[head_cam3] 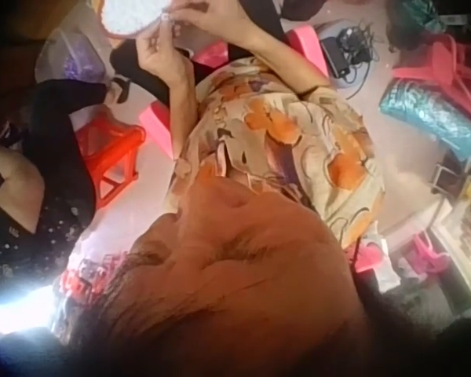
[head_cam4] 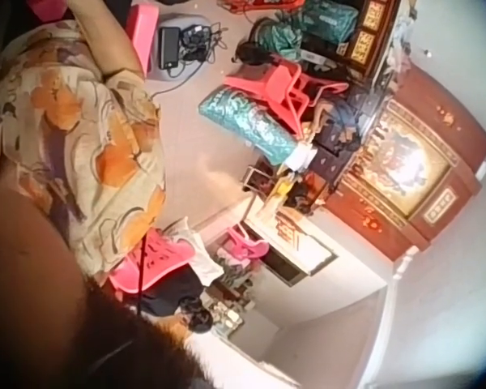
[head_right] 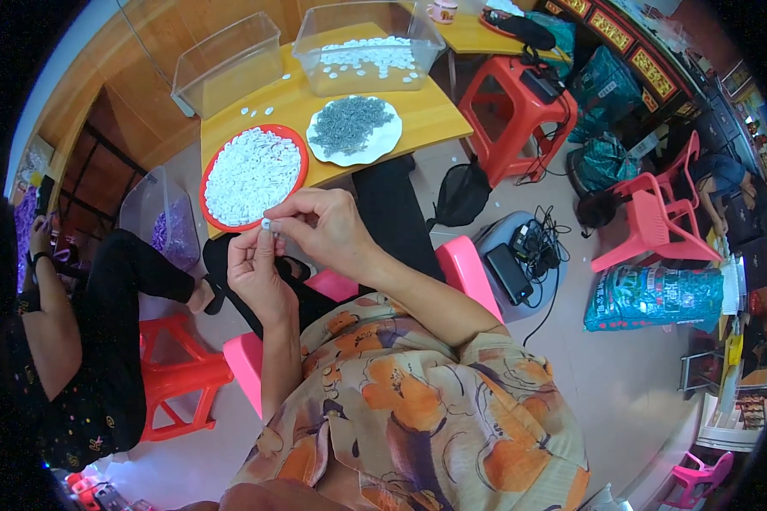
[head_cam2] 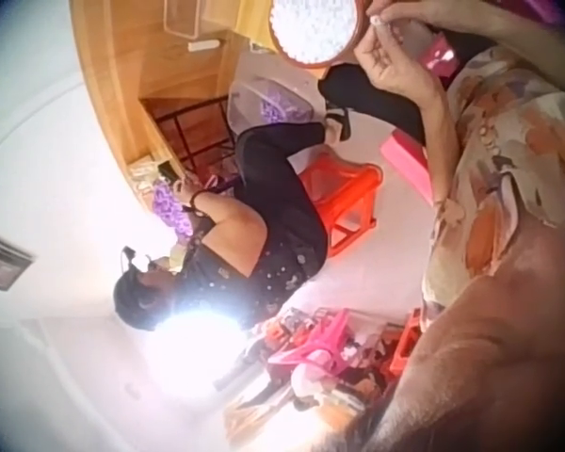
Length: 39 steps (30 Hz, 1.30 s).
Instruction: Assembling small white plastic parts with grey inserts by hand.
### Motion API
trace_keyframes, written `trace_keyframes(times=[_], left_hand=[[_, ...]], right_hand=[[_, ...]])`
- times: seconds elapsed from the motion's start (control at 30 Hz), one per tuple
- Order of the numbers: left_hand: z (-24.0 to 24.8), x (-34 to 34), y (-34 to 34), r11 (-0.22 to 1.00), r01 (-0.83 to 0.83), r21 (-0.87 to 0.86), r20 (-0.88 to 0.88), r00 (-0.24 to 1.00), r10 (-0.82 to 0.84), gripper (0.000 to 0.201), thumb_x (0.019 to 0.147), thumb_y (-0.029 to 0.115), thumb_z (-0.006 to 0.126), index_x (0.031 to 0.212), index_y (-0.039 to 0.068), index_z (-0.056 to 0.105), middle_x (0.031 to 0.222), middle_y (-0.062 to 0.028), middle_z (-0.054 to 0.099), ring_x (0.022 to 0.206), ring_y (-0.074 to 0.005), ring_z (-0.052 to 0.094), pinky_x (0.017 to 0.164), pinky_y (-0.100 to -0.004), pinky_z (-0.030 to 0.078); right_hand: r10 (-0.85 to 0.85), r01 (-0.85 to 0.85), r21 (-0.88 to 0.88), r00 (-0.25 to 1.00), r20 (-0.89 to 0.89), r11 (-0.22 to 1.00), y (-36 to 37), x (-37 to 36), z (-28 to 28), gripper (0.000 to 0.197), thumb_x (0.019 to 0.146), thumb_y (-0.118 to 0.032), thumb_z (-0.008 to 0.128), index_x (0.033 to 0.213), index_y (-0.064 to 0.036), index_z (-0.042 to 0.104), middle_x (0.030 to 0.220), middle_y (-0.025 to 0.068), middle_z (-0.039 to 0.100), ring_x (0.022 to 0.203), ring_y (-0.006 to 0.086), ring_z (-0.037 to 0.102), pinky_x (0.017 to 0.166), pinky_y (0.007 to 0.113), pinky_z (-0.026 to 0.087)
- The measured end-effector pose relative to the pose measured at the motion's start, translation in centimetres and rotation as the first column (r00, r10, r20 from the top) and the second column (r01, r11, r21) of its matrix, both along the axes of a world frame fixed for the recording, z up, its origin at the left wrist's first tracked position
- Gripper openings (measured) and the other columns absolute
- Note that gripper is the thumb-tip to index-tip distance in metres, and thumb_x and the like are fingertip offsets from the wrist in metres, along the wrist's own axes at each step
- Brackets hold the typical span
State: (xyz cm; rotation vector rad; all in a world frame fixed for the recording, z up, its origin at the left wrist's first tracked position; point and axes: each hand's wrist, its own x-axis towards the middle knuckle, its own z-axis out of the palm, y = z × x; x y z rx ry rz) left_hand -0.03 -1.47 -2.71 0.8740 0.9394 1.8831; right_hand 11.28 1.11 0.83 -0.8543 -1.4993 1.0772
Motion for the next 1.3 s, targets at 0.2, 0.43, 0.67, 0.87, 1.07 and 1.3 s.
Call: trace_keyframes(times=[0.2,0.43,0.67,0.87,1.07,1.3], left_hand=[[0.0,-0.2,0.4,0.994,0.087,0.06,-0.047,0.995,-0.084,0.012,0.084,0.004,0.058,0.094,-0.002,0.057,0.088,-0.0075,0.06,0.078,-0.0108,0.057,0.071,-0.0202,0.045],[-1.1,-1.5,1.6,0.896,0.413,0.163,-0.169,0.906,-0.387,0.04,0.086,0.027,0.057,0.114,-0.001,0.053,0.115,-0.0118,0.053,0.11,-0.0207,0.048,0.094,-0.0316,0.036],[-1.6,-1.8,1.6,0.909,0.355,0.218,-0.282,0.915,-0.29,0.038,0.087,0.028,0.056,0.107,-0.004,0.057,0.112,-0.013,0.055,0.108,-0.0227,0.049,0.095,-0.0352,0.035],[-1.4,-1.4,1.4,0.921,0.285,0.266,-0.287,0.935,-0.207,0.035,0.087,0.026,0.055,0.104,-0.004,0.058,0.111,-0.0133,0.056,0.109,-0.0231,0.049,0.095,-0.0356,0.035],[-1.6,-1.0,1.5,0.946,0.233,0.227,-0.164,0.966,-0.198,0.034,0.087,0.023,0.056,0.11,-0.003,0.055,0.116,-0.0131,0.052,0.109,-0.0211,0.048,0.095,-0.0338,0.035],[-1.5,-1.1,1.5,0.93,0.302,0.211,-0.161,0.949,-0.271,0.035,0.087,0.025,0.056,0.109,-0.003,0.055,0.116,-0.0131,0.052,0.11,-0.0209,0.047,0.096,-0.0345,0.034]], right_hand=[[0.065,-0.075,-0.129,0.995,-0.079,0.989,0.5,0.8,0.4,0.015,0.078,0.0,0.064,0.092,0.003,0.065,0.08,0.0052,0.064,0.066,0.0058,0.057,0.058,0.018,0.046],[0.16,-0.259,-0.278,0.929,-0.333,0.925,0.6,1.6,1.1,0.02,0.076,-0.001,0.067,0.09,-0.0023,0.053,0.076,0.0048,0.062,0.065,0.0066,0.057,0.056,0.018,0.044],[0.221,-0.315,-0.26,0.916,-0.334,0.913,0.4,1.3,0.7,0.02,0.075,-0.002,0.067,0.083,-0.0053,0.049,0.074,0.0034,0.061,0.064,0.0062,0.056,0.055,0.018,0.043],[0.208,-0.311,-0.272,0.914,-0.349,0.911,0.1,1.1,0.9,0.018,0.077,-0.003,0.066,0.086,-0.0041,0.05,0.075,0.0028,0.06,0.063,0.005,0.054,0.055,0.018,0.043],[0.268,-0.272,-0.193,0.962,-0.043,0.943,-0.2,1.5,1.0,0.014,0.087,-0.015,0.056,0.089,-0.0021,0.055,0.069,-0.0012,0.053,0.06,0.004,0.047,0.053,0.018,0.037],[0.382,-0.447,-0.332,0.891,-0.246,0.83,0.4,1.5,0.2,0.019,0.089,-0.021,0.053,0.082,-0.0038,0.056,0.067,-0.0024,0.049,0.059,0.0039,0.043,0.051,0.018,0.034]])
